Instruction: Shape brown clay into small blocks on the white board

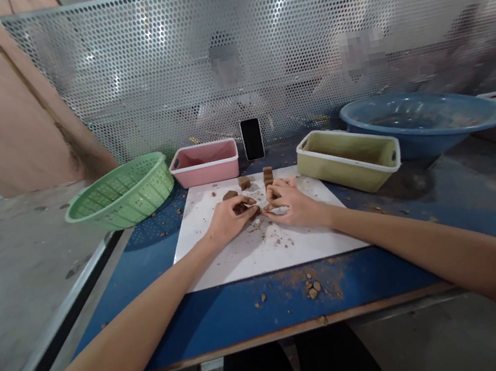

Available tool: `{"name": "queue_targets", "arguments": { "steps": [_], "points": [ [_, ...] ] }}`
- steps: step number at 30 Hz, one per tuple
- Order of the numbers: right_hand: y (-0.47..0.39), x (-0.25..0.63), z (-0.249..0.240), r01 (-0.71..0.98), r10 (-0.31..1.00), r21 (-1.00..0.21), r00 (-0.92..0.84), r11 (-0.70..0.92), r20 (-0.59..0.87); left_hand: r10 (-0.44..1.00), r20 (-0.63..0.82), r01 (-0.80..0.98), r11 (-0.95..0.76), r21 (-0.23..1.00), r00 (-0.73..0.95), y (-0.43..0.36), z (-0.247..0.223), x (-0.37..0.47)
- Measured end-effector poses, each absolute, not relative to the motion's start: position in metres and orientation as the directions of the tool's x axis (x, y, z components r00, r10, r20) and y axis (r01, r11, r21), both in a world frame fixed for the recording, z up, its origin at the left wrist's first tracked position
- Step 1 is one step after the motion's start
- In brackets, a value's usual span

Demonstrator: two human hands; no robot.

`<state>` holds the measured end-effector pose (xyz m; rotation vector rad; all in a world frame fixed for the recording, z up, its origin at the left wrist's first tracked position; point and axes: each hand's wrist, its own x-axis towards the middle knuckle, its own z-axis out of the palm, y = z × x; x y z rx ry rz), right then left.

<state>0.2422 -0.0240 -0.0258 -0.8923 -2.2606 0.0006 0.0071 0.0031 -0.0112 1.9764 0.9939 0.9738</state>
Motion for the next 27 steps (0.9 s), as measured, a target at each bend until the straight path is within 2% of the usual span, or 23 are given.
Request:
{"name": "queue_targets", "arguments": {
  "steps": [4, 9, 19, 24, 27],
  "points": [
    [-0.023, 0.241, -0.026, 0.567, 0.602, -0.275, -0.537, 0.776, 0.590, 0.867, 0.243, 0.329, -0.403, 0.854, 0.435, 0.006, -0.014, 0.011],
    [-0.025, 0.240, -0.025, 0.560, 0.626, -0.305, -0.571, 0.770, 0.531, 0.853, 0.271, 0.291, -0.425, 0.857, 0.447, 0.010, -0.019, 0.010],
    [-0.024, 0.242, -0.024, 0.563, 0.646, -0.342, -0.527, 0.752, 0.552, 0.858, 0.284, 0.319, -0.437, 0.841, 0.429, 0.013, -0.022, 0.010],
    [-0.026, 0.241, -0.023, 0.567, 0.640, -0.317, -0.572, 0.761, 0.513, 0.839, 0.304, 0.330, -0.473, 0.817, 0.451, 0.011, -0.020, 0.011],
    [-0.026, 0.241, -0.023, 0.584, 0.654, -0.334, -0.504, 0.739, 0.564, 0.845, 0.291, 0.347, -0.465, 0.815, 0.448, 0.010, -0.019, 0.010]
  ]
}}
